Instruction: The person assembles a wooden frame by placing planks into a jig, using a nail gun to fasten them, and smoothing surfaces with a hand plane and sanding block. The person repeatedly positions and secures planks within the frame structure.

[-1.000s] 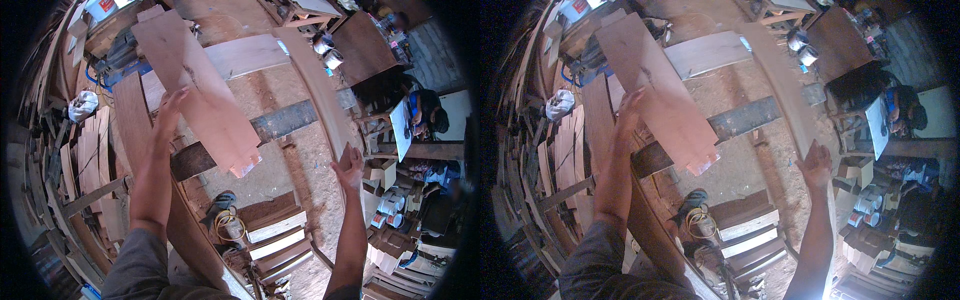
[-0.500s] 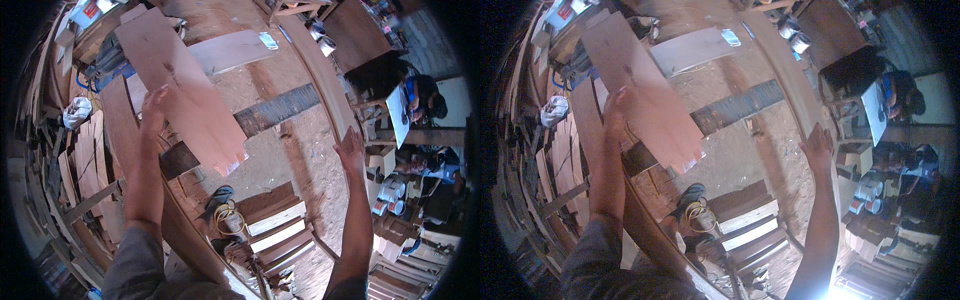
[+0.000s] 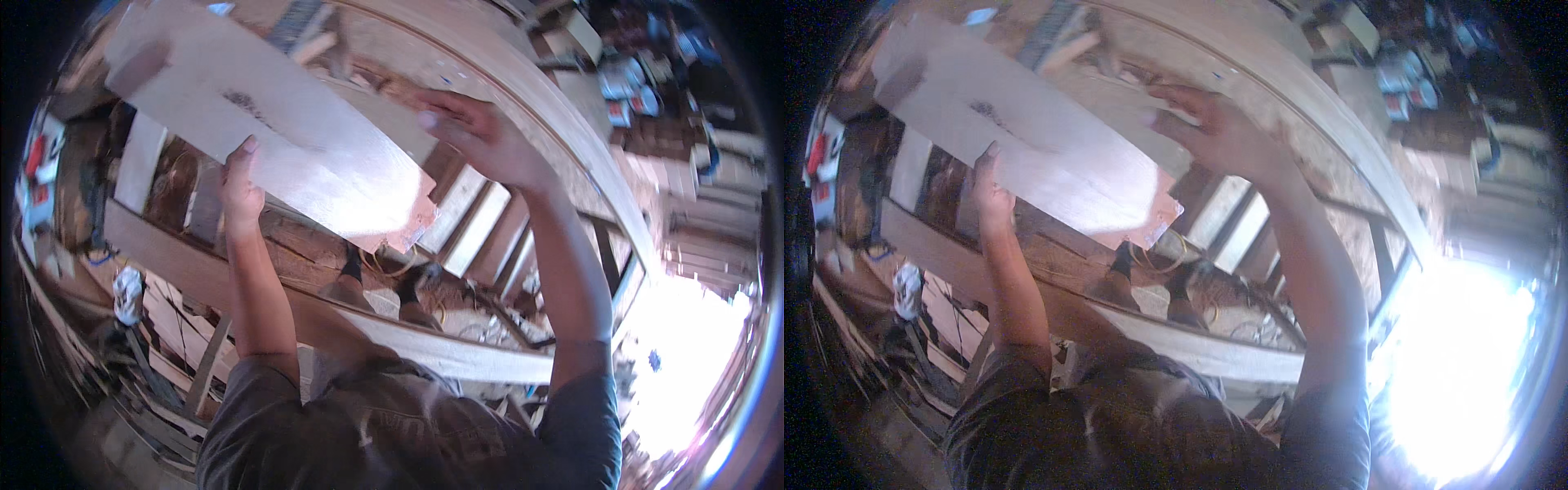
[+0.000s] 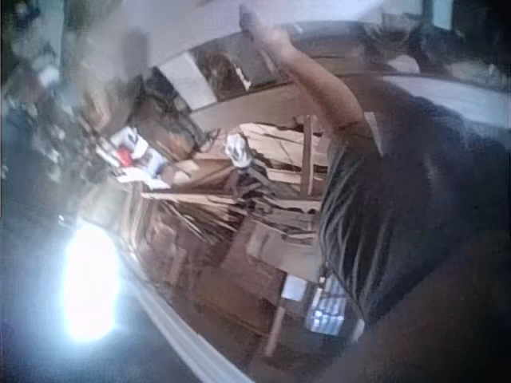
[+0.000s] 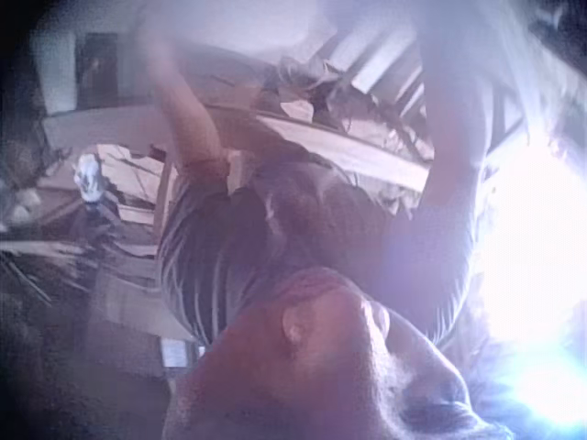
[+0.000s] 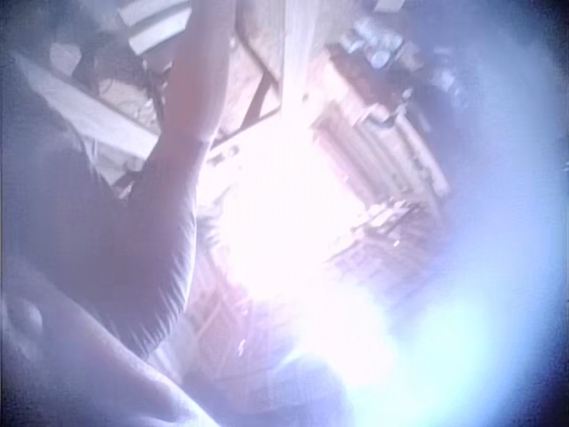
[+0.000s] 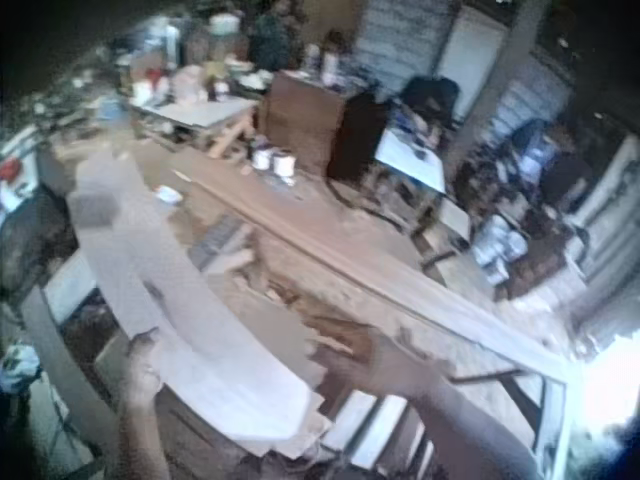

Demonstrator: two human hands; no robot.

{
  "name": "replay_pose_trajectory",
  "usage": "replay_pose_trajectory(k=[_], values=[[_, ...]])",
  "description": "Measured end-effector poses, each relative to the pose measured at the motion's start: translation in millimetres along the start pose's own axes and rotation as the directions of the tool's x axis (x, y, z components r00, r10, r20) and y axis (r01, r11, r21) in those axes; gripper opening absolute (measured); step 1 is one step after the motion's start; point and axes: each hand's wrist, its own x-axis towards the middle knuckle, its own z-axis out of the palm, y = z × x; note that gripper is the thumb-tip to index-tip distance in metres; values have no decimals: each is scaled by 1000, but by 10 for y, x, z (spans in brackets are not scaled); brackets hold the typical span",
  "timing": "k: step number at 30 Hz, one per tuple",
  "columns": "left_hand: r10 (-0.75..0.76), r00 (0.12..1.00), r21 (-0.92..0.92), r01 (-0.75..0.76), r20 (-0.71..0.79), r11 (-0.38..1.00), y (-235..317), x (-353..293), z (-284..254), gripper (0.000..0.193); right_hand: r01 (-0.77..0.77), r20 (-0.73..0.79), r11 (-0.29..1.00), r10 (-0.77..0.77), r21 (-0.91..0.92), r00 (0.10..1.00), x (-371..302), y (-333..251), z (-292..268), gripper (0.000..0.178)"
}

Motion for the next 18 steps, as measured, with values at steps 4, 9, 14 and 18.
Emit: replay_pose_trajectory(k=[4, 9, 14, 18], values=[[-307, 812, -416, 533, 497, 737, 1385, -42, 1170, 29, -112, -117, 980, 132, 165, 984, -961, 367, -151, 63], [-65, 662, -361, 485, 747, 797, 2367, -593, 2354, 30, -11, -502, 870, 295, 494, 813, -2195, 737, -92, 52], [-251, 486, -86, 570, 837, 817, 3015, -1417, 3101, 51, 95, -735, 828, 430, 553, 524, -3317, 1401, -33, 36], [-303, 510, 45, 456, 805, 889, 3386, -2103, 3345, 62, 104, -766, 821, 468, 561, 441, -3883, 1679, -120, 33]])
